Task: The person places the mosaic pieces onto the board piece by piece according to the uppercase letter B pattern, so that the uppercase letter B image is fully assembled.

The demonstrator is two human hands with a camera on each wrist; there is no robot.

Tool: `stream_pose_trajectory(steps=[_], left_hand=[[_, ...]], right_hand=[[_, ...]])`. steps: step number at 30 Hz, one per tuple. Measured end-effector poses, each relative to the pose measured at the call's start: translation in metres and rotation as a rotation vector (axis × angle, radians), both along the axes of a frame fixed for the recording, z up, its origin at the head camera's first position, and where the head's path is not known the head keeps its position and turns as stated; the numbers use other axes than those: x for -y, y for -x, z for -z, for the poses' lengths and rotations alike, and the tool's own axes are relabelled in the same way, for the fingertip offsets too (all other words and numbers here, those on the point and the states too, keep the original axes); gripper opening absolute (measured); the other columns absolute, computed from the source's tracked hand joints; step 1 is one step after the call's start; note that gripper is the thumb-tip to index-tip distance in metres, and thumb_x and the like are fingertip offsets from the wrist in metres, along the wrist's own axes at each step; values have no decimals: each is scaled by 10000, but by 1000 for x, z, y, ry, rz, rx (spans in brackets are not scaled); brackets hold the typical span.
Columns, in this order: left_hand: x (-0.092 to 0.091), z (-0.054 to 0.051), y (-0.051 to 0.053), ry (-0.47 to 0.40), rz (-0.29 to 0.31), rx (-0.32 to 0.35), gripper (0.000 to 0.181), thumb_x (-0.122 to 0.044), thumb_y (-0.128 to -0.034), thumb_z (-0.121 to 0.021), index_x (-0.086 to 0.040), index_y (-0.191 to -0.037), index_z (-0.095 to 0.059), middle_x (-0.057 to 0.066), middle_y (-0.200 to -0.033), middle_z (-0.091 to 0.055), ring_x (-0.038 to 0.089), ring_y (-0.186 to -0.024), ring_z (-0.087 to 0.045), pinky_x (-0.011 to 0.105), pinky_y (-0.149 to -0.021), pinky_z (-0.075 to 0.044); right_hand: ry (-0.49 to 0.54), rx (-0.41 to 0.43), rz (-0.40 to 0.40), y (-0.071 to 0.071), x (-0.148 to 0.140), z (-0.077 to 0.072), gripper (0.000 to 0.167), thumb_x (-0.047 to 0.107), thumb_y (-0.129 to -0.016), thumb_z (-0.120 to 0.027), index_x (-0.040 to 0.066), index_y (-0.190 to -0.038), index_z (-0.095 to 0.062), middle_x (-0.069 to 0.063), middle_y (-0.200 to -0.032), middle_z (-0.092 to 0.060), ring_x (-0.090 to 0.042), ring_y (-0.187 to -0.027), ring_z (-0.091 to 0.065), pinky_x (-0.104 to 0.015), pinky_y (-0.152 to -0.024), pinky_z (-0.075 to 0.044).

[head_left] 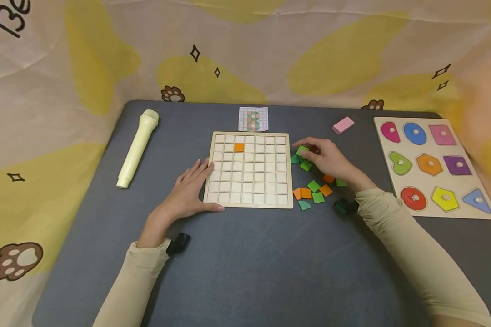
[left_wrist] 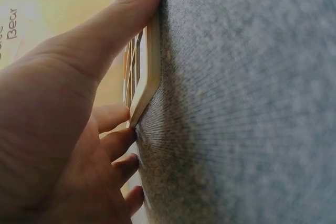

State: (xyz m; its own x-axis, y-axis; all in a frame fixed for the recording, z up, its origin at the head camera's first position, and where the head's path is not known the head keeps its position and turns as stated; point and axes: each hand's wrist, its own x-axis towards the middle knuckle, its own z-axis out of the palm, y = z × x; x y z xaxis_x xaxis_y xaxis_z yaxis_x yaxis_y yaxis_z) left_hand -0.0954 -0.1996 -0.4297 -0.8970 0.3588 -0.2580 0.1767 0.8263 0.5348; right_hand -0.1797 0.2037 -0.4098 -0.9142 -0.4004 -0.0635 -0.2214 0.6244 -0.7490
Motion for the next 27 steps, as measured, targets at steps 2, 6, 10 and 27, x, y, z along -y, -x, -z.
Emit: stream_pose_trajectory(steps=[2,6,10,27], left_hand=[[0,0,0,5,1,2,1255,-551,-816,-890,-161,-1727,-120,43,-1811,-10,309,-1681,39,672,-1296,-51],[-1,0,0,7,3,-1,1259,-552,-814,-891,-152,-1726,-121,49,-1811,-11,315,-1680,40,671,-1296,-54],[0,0,0,-1,2,-7,1251,-551,-816,-891,-139,-1723,-135,67,-1810,-30,333,-1679,24,680,-1290,-58],[0,0,-2,-10,2,-7,1247,-548,-815,-893,-153,-1724,-137,54,-1811,-27,322,-1680,24,685,-1291,-53]], right_hand=[[25,-7,-5,3,9,3,261,167,-1087,-622,85,-1310,-730,-155,-1060,-700,-250,-843,-540,-273,-703,-416],[73,-22,17,11,27,8,186,120,-1034,-703,62,-1196,-773,-142,-999,-681,-243,-829,-552,-255,-697,-432],[115,1,69,17,45,12,205,90,-1020,-715,56,-1208,-790,-167,-1078,-729,-241,-849,-597,-233,-703,-454],[125,58,110,26,101,5,115,105,-971,-782,59,-1067,-825,-147,-970,-798,-268,-898,-731,-341,-826,-539]])
